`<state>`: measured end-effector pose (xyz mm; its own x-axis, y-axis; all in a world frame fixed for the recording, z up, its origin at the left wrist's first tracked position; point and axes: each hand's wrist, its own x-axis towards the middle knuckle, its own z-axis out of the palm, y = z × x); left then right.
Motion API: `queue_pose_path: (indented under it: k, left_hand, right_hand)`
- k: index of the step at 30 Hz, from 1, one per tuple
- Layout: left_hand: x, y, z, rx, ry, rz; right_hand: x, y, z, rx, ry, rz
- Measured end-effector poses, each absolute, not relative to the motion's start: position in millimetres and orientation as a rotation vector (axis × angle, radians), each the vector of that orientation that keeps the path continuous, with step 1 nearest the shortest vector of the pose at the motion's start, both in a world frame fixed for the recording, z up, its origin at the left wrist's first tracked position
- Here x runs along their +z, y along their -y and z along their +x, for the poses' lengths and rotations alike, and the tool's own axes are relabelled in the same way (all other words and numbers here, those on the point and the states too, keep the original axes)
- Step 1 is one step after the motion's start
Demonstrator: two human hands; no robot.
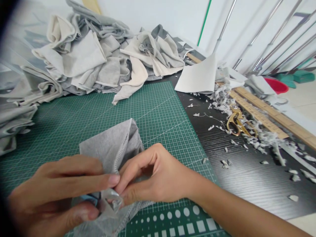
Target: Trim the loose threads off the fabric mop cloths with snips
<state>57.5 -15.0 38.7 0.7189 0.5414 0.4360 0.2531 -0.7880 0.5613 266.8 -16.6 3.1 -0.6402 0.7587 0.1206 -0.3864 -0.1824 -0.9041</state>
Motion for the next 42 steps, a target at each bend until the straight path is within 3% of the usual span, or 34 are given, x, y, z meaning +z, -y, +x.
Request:
queue_pose_path:
  k: [19, 42]
  left_hand:
    - [37.1, 21.7, 49.3, 0.832, -0.592, 2.595]
    - [36.6, 23.6, 50.5, 0.821, -0.659, 2.539]
  right_hand:
    - [5.0, 16.1, 267.1, 2.138, 1.136, -0.424]
    - [2.2, 15.9, 270.3, 2.17, 1.052, -0.415]
